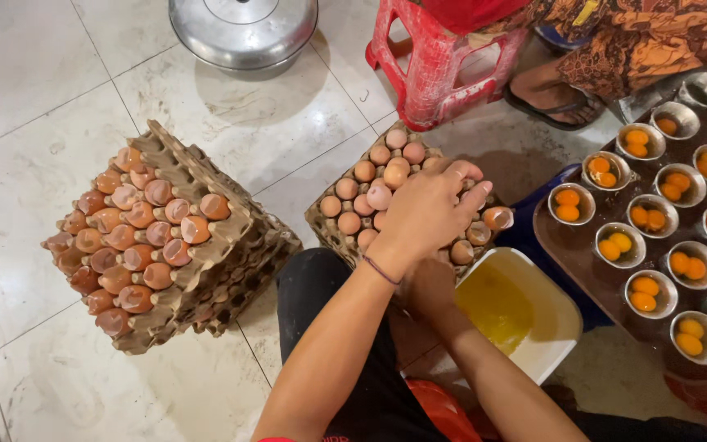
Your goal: The person cracks eggs and separates the yolks from the whites. The yolks are placed into small metal cups arranged in a tray, while the egg whites are collected in a plastic container. The person continues this process for multiple eggs.
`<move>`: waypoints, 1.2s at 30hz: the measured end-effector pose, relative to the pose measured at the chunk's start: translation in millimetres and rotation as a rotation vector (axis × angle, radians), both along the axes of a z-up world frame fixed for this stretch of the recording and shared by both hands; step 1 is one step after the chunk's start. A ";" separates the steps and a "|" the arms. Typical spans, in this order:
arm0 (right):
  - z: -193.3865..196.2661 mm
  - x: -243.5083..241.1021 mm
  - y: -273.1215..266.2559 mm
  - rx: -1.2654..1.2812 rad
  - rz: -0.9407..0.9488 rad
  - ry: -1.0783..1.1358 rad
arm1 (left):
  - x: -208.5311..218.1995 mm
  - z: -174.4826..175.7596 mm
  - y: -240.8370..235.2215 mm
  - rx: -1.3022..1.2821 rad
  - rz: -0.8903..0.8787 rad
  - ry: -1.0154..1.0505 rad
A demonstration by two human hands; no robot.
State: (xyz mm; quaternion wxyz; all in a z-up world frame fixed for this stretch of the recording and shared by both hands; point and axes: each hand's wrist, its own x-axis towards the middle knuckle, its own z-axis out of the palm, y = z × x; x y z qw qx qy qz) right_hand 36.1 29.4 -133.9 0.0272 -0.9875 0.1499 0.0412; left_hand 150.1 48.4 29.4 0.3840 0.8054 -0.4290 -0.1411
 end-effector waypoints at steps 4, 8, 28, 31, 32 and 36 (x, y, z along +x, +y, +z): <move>-38.4 14.4 -16.8 0.041 0.086 -0.083 | -2.8 -4.4 0.6 -0.074 0.019 -0.063; -42.4 5.3 -23.9 0.448 0.133 -0.290 | -3.6 -1.8 -0.3 -0.074 -0.001 -0.072; 12.1 -265.0 -113.8 1.426 -0.987 -0.559 | -161.2 -65.5 -27.2 0.383 -0.787 -0.294; 21.4 -270.4 -103.5 0.839 -1.019 -0.321 | -171.6 -70.7 -32.0 0.419 -0.860 -0.256; 13.0 -276.0 -101.9 0.661 -0.864 -0.338 | -175.3 -75.3 -33.9 0.396 -0.858 -0.268; -3.9 -281.8 -98.7 0.393 -0.783 -0.023 | -184.2 -87.0 -44.4 0.422 -0.868 -0.266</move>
